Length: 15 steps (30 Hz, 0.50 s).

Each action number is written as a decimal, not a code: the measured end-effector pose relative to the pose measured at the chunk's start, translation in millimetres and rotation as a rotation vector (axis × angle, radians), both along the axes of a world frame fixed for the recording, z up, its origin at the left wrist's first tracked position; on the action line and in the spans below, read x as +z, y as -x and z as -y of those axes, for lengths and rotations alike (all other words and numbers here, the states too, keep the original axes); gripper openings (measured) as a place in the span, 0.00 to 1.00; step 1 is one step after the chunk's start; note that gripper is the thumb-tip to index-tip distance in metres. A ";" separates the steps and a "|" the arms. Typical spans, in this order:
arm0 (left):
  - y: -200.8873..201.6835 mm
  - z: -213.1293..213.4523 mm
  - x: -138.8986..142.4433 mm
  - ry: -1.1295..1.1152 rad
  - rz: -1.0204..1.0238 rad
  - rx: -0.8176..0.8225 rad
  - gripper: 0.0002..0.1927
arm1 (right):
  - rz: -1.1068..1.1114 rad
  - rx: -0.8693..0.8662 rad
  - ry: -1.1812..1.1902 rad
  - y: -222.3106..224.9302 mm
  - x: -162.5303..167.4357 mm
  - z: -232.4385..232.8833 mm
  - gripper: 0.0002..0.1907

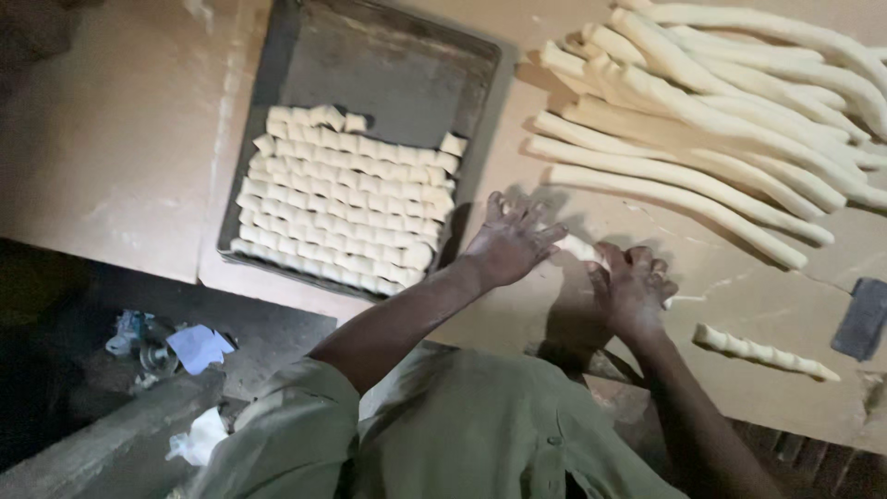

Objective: The person rolls long dough ropes on a work surface, cuts them into short segments using a bench scraper, and arranges the pieces in a metal baking tray. The process is repeated continuously to fill the tray with uniformly sized dough pieces.

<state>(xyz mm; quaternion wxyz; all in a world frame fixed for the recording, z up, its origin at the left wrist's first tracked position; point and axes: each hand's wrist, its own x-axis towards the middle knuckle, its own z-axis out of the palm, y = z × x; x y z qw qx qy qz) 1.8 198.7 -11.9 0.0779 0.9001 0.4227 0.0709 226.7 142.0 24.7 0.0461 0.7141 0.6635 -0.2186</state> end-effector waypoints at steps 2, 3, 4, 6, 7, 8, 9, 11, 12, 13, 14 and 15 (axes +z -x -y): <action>38.7 -29.2 12.3 -0.083 0.014 -0.049 0.26 | -0.018 -0.015 0.001 39.5 19.4 -26.4 0.22; 62.9 -43.0 19.0 -0.056 0.011 -0.035 0.26 | -0.026 -0.021 0.011 59.8 29.1 -38.7 0.22; 96.7 -57.4 26.0 -0.025 0.008 -0.016 0.25 | 0.031 0.060 -0.112 86.6 36.0 -48.9 0.21; 161.4 -79.6 40.8 0.060 0.004 0.054 0.24 | 0.151 0.223 -0.389 138.6 43.7 -79.1 0.20; 192.8 -95.8 46.9 0.107 0.003 0.099 0.24 | 0.133 0.253 -0.427 164.4 43.2 -99.2 0.20; 221.9 -111.0 50.3 0.028 -0.017 0.114 0.26 | 0.114 0.284 -0.457 190.5 39.2 -117.3 0.20; 248.6 -119.3 51.0 -0.033 -0.040 0.128 0.28 | 0.067 0.340 -0.378 215.1 31.4 -137.0 0.18; 292.8 -133.3 45.6 0.066 -0.033 0.224 0.26 | -0.089 0.416 -0.245 241.4 15.7 -174.3 0.22; 308.7 -139.7 40.2 0.092 -0.011 0.231 0.28 | -0.199 0.439 -0.197 250.7 6.9 -190.8 0.28; 319.5 -141.7 34.3 0.122 0.009 0.236 0.30 | -0.312 0.459 -0.146 254.3 -0.7 -201.6 0.34; 326.2 -145.8 27.3 0.147 0.030 0.240 0.32 | -0.192 0.495 -0.178 251.9 -6.4 -209.6 0.34; 328.4 -148.5 19.8 0.111 0.016 0.269 0.31 | -0.071 0.528 -0.211 247.4 -11.0 -214.9 0.35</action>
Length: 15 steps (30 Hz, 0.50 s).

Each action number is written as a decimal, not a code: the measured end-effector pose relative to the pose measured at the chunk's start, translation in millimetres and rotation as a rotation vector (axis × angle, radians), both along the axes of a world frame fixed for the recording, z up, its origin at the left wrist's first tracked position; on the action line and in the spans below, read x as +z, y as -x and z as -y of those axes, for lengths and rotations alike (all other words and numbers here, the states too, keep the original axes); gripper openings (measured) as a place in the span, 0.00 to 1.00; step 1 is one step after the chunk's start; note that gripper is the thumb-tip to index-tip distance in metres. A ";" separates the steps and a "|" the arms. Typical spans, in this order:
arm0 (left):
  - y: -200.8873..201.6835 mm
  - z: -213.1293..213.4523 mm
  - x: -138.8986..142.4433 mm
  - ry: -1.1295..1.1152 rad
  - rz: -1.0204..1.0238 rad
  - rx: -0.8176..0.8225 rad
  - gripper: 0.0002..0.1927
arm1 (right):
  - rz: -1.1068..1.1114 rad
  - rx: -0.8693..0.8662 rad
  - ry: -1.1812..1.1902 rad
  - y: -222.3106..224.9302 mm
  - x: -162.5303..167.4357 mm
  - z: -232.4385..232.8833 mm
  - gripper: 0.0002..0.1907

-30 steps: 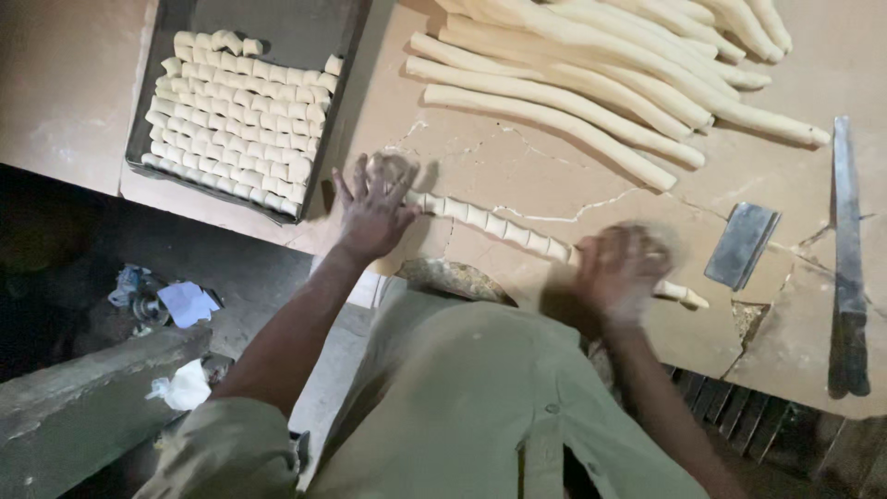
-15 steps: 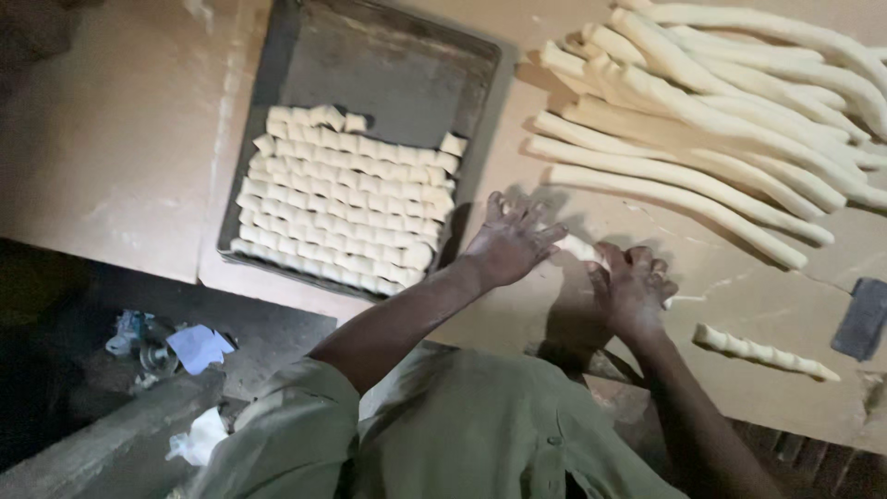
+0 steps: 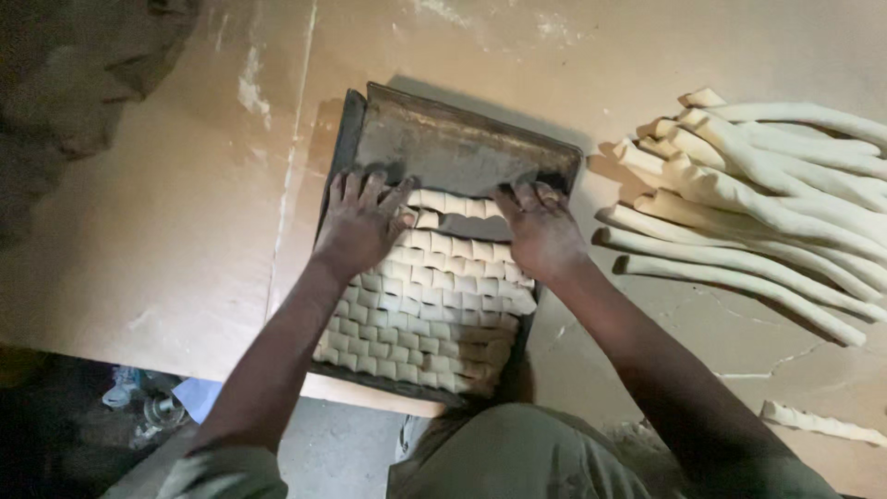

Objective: The person rolls long dough ropes on a work surface, cuts them into short segments using a bench scraper, and arranges the pieces in a metal baking tray. The process is repeated continuously to fill the tray with uniformly sized dough pieces.

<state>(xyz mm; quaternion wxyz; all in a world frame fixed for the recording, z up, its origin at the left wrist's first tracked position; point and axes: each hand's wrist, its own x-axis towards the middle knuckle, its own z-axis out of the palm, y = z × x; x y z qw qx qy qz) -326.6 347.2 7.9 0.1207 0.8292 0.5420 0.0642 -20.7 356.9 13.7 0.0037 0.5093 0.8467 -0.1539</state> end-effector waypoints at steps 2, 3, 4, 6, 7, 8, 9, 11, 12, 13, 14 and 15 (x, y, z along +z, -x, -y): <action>-7.6 7.7 -13.8 -0.028 -0.040 0.053 0.31 | 0.151 -0.002 -0.012 -11.8 -5.0 -1.3 0.33; -12.9 12.5 -18.4 -0.017 -0.051 0.054 0.32 | 0.191 -0.018 0.023 -18.1 -5.3 0.3 0.31; -19.3 16.2 -22.7 -0.020 -0.061 0.053 0.32 | 0.231 -0.038 0.043 -23.5 -4.8 2.9 0.29; -26.5 20.2 -26.0 0.000 -0.060 0.046 0.33 | 0.199 -0.049 0.093 -30.2 -2.1 9.1 0.28; -28.5 23.6 -25.0 0.038 -0.050 0.049 0.33 | 0.183 -0.048 0.123 -31.7 -0.4 12.6 0.28; -29.2 24.9 -23.1 0.070 -0.043 0.051 0.33 | 0.154 -0.055 0.120 -33.0 1.0 16.2 0.29; -29.0 25.0 -19.9 0.046 -0.034 0.038 0.33 | 0.121 -0.064 0.113 -33.4 2.1 20.4 0.30; -28.7 25.7 -10.9 -0.001 -0.023 0.007 0.33 | 0.059 -0.069 0.055 -35.7 2.3 32.5 0.31; -30.1 26.9 -5.6 -0.026 -0.059 0.016 0.33 | 0.036 -0.068 0.002 -37.3 0.9 41.1 0.32; -34.1 27.5 -0.2 -0.055 -0.091 0.021 0.33 | 0.016 -0.072 -0.054 -40.9 -1.4 51.3 0.32; -43.4 30.0 4.4 -0.085 -0.119 0.022 0.34 | -0.110 -0.087 -0.090 -47.2 -4.0 66.0 0.29; -57.2 35.4 8.6 -0.102 -0.069 0.058 0.33 | -0.232 -0.102 -0.129 -54.9 -7.6 83.7 0.27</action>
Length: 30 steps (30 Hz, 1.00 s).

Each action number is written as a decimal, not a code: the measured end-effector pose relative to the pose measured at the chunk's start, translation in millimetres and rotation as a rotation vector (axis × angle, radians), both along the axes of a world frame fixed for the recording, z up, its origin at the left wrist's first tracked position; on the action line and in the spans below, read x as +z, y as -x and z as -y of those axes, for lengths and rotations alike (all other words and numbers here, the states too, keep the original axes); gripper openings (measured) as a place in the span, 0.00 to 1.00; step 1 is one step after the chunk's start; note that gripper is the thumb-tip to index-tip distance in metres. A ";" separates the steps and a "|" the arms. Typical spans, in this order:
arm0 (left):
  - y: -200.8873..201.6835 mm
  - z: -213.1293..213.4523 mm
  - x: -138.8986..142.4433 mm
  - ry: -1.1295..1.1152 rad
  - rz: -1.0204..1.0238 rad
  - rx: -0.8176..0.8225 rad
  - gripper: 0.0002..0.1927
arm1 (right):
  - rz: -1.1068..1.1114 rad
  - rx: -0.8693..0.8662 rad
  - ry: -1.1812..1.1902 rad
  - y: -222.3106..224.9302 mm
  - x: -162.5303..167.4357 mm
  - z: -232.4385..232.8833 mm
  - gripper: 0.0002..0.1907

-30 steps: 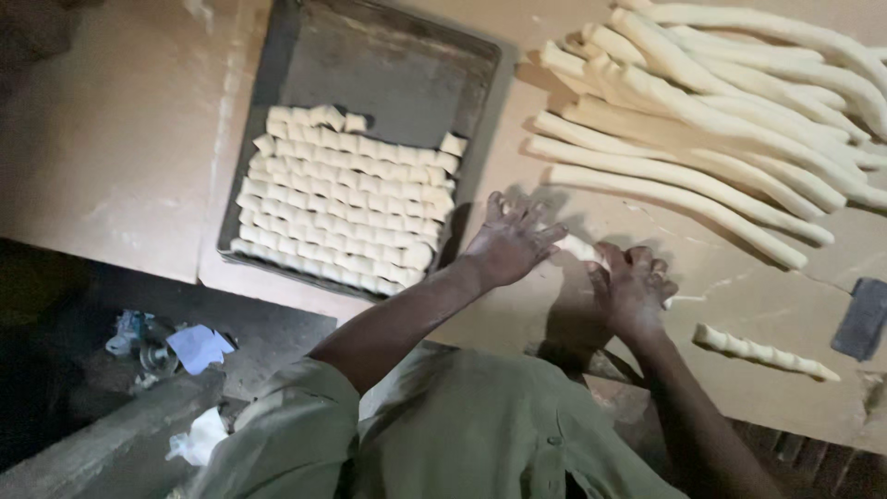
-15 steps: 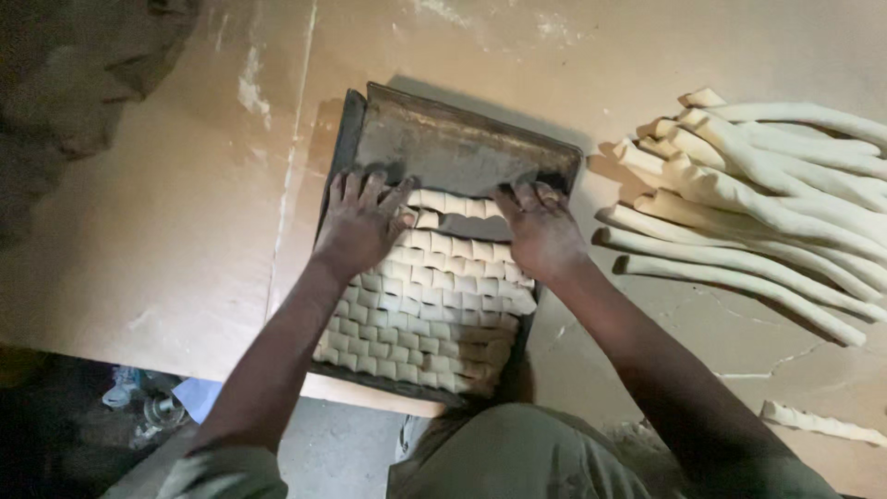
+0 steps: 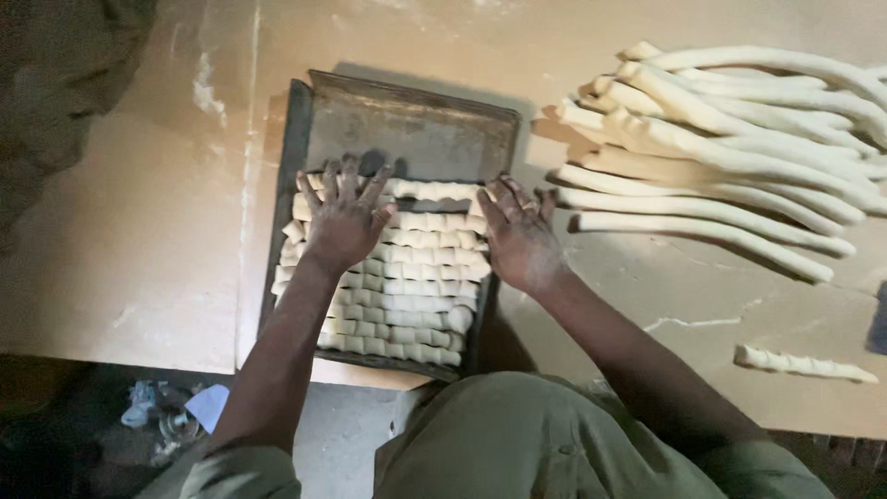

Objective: The person rolls long dough ropes on a work surface, cuts them into short segments using a bench scraper, and arranges the pieces in a metal baking tray. The process is repeated continuously to fill the tray with uniformly sized dough pieces.

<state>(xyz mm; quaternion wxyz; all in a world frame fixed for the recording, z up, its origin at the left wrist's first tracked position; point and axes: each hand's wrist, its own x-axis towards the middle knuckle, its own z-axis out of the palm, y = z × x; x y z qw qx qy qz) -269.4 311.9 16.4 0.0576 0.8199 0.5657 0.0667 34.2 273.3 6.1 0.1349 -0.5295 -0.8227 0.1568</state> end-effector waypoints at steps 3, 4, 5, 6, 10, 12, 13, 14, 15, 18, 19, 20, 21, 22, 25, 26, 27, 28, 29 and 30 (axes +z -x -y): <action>-62.7 32.8 9.5 -0.017 0.156 0.049 0.31 | -0.022 -0.034 0.063 -39.2 -16.1 59.1 0.30; -94.8 48.6 9.6 -0.004 0.201 0.033 0.31 | -0.002 -0.039 -0.046 -52.7 -21.4 86.9 0.29; -137.1 62.5 6.1 0.014 0.258 0.001 0.30 | 0.037 -0.055 -0.153 -75.4 -25.3 113.2 0.29; -185.7 75.9 0.2 0.021 0.266 -0.099 0.32 | -0.017 -0.010 -0.002 -109.5 -27.8 137.3 0.25; -366.4 156.1 -22.5 0.081 0.214 -0.365 0.38 | -0.104 -0.108 0.163 -249.0 -23.0 229.5 0.20; -446.7 193.9 -31.7 0.139 0.197 -0.451 0.41 | -0.180 -0.271 0.075 -331.0 -13.0 258.3 0.17; -478.7 211.2 -34.9 0.183 0.213 -0.483 0.41 | -0.061 -0.355 0.073 -370.3 -8.3 267.5 0.15; -504.1 226.3 -37.1 0.126 0.251 -0.543 0.41 | 0.057 -0.439 0.077 -404.3 -4.4 277.2 0.15; -525.6 241.7 -38.3 0.075 0.288 -0.598 0.41 | -0.002 -0.640 0.216 -435.9 -1.5 285.7 0.12; -580.9 267.1 -37.4 0.104 0.295 -0.604 0.38 | 0.284 -0.622 0.021 -503.0 -1.5 292.3 0.16; -593.9 270.5 -37.4 0.131 0.258 -0.584 0.37 | 0.208 -0.610 0.042 -511.7 -4.6 293.3 0.17; -603.4 270.0 -38.7 0.156 0.223 -0.564 0.36 | 0.134 -0.597 0.062 -516.2 -7.2 291.2 0.18; -607.8 269.2 -40.2 0.170 0.189 -0.541 0.35 | 0.060 -0.580 0.072 -514.1 -11.0 290.0 0.18; -607.0 266.2 -42.5 0.188 0.169 -0.522 0.34 | 0.076 -0.568 0.057 -507.4 -15.1 287.1 0.19; -573.2 258.2 -49.1 0.235 0.144 -0.424 0.30 | 0.080 -0.477 0.041 -460.9 -20.4 273.9 0.21; -552.4 253.7 -50.8 0.227 0.164 -0.379 0.29 | 0.060 -0.422 0.039 -442.4 -18.6 269.1 0.23; -528.3 248.6 -50.9 0.210 0.182 -0.325 0.28 | 0.039 -0.359 0.032 -419.3 -17.5 261.4 0.25; -503.9 242.5 -49.7 0.165 0.152 -0.311 0.27 | 0.034 -0.348 0.043 -390.8 -18.6 253.1 0.23; -480.1 232.5 -47.1 0.116 0.123 -0.303 0.27 | 0.033 -0.342 0.047 -364.1 -18.5 244.8 0.21; -454.1 219.8 -43.2 0.064 0.096 -0.306 0.26 | 0.037 -0.345 0.047 -341.3 -17.8 235.2 0.19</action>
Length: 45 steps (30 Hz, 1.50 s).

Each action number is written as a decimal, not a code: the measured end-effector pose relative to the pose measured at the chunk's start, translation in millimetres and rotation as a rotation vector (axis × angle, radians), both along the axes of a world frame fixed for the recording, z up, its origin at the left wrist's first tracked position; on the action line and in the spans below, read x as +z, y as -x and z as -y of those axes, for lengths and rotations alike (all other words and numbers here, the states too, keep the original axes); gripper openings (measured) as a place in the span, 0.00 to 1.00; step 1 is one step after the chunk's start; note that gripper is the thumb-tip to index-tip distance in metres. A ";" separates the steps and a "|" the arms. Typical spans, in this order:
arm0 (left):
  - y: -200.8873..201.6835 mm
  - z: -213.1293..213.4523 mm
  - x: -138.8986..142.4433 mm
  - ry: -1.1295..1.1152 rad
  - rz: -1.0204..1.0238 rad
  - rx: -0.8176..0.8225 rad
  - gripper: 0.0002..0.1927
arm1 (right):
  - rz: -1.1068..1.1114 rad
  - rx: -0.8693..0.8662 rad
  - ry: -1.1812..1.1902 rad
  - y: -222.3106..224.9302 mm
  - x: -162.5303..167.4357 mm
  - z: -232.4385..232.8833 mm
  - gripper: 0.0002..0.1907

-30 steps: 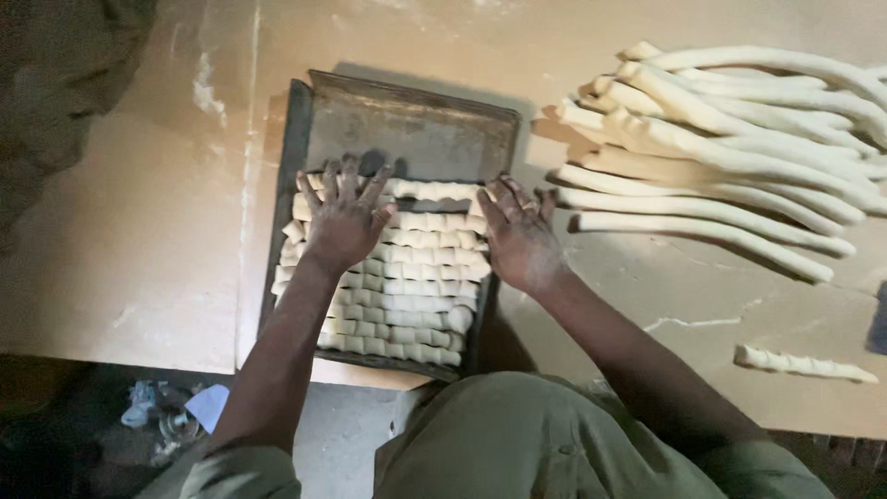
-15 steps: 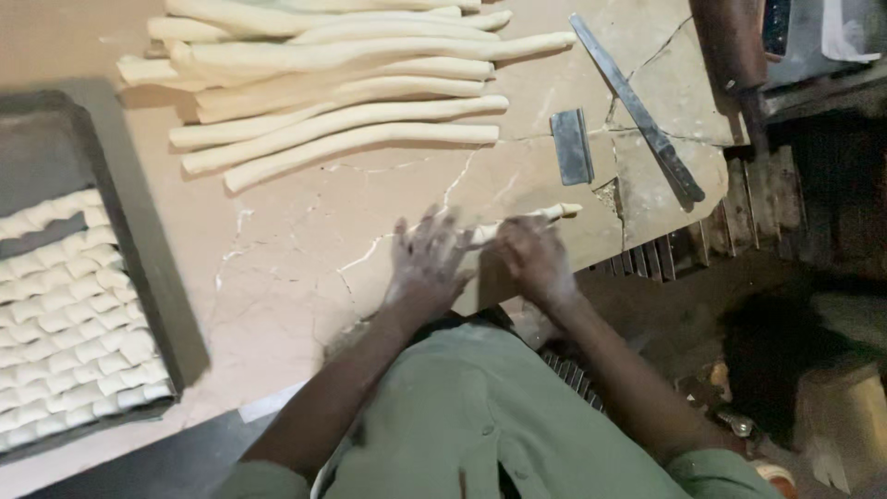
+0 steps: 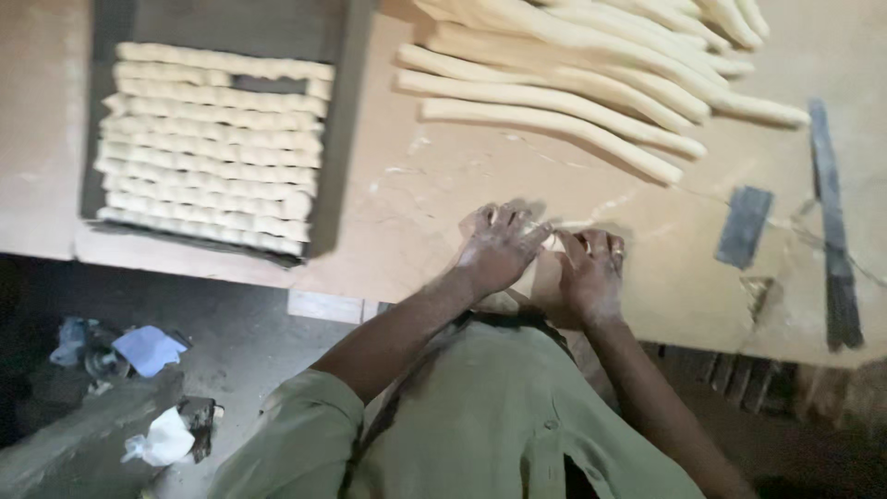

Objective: The person rolls long dough ropes on a work surface, cuts them into short segments using a bench scraper, and arranges the pieces in a metal baking tray. The process is repeated continuously to fill the tray with uniformly sized dough pieces.

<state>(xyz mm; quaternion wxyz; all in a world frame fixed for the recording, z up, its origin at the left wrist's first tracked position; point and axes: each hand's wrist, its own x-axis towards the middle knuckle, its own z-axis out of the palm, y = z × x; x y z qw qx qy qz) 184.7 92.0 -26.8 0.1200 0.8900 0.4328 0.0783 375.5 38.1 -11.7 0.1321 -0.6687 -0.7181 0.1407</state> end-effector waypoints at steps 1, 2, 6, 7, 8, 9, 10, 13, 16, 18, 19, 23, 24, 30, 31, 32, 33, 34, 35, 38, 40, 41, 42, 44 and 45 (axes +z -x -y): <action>27.8 -14.8 4.9 -0.006 -0.022 0.022 0.26 | 0.001 0.024 -0.035 19.0 -0.1 -11.3 0.19; 56.4 -29.7 9.9 -0.007 -0.040 0.038 0.26 | 0.005 0.041 -0.066 34.2 -1.1 -20.2 0.19; 183.8 -95.5 28.8 -0.007 -0.141 0.210 0.22 | 0.069 0.005 -0.089 72.7 -12.6 -54.8 0.16; 216.2 -111.1 30.7 -0.034 -0.057 0.299 0.22 | 0.051 -0.011 -0.084 76.6 -14.5 -59.2 0.17; 247.4 -123.3 31.3 -0.055 0.028 0.385 0.22 | 0.036 -0.030 -0.073 79.1 -15.4 -61.7 0.18; 276.9 -136.3 30.0 -0.045 0.054 0.401 0.24 | 0.022 -0.052 -0.061 81.7 -15.1 -63.2 0.18; 303.1 -149.9 25.4 -0.035 0.082 0.414 0.26 | 0.031 -0.066 -0.034 84.0 -13.6 -64.3 0.18; 348.4 -167.7 14.3 -0.019 0.032 0.368 0.32 | 0.049 -0.119 0.061 99.2 -0.5 -72.1 0.17; 358.5 -177.3 9.9 0.062 -0.011 0.333 0.35 | -0.027 -0.189 0.139 134.0 19.8 -107.1 0.17; 356.2 -179.8 12.4 0.115 0.022 0.320 0.35 | -0.140 -0.227 0.201 174.6 32.9 -143.0 0.16; 355.3 -181.6 14.7 0.105 0.059 0.318 0.34 | -0.136 -0.124 0.104 197.5 40.7 -164.0 0.15; 361.2 -204.1 17.6 0.145 0.186 0.408 0.33 | -0.166 0.146 -0.057 295.4 60.7 -251.7 0.14; 364.0 -214.1 15.6 0.146 0.264 0.405 0.33 | -0.158 0.172 -0.025 317.4 61.3 -271.7 0.15; 357.8 -272.7 -5.0 0.183 0.400 0.245 0.31 | -0.192 0.275 0.212 349.8 65.0 -337.5 0.20; 353.0 -274.1 -7.0 0.195 0.383 0.220 0.31 | -0.302 0.253 0.265 337.2 68.0 -339.3 0.19; 348.4 -274.4 -8.7 0.205 0.364 0.193 0.32 | -0.414 0.229 0.317 323.6 70.0 -339.1 0.19; 343.9 -273.0 -10.4 0.217 0.419 0.192 0.32 | -0.425 0.203 0.295 311.5 70.3 -333.9 0.17; 338.2 -270.5 -12.6 0.227 0.475 0.189 0.33 | -0.437 0.176 0.272 297.8 71.0 -322.9 0.16; 332.2 -267.6 -15.3 0.236 0.529 0.184 0.33 | -0.450 0.147 0.247 282.6 71.2 -308.3 0.15; 307.2 -264.1 -26.7 0.040 0.345 0.319 0.32 | -0.400 -0.013 0.295 243.7 55.1 -246.0 0.16; 291.2 -265.1 -33.0 0.028 0.262 0.409 0.29 | -0.300 0.008 0.146 219.0 34.7 -189.9 0.13; 283.6 -265.8 -34.6 0.022 0.225 0.444 0.28 | -0.241 0.011 0.072 204.8 24.3 -159.8 0.12; 280.1 -267.1 -34.2 -0.018 0.141 0.450 0.27 | -0.175 -0.007 0.066 188.1 15.2 -131.4 0.14; 274.7 -262.9 -27.4 0.164 -0.013 0.466 0.26 | -0.039 -0.052 0.055 152.6 1.0 -76.4 0.18; 270.5 -260.8 -23.1 0.376 -0.087 0.473 0.26 | -0.055 -0.154 0.025 132.9 -5.7 -57.7 0.16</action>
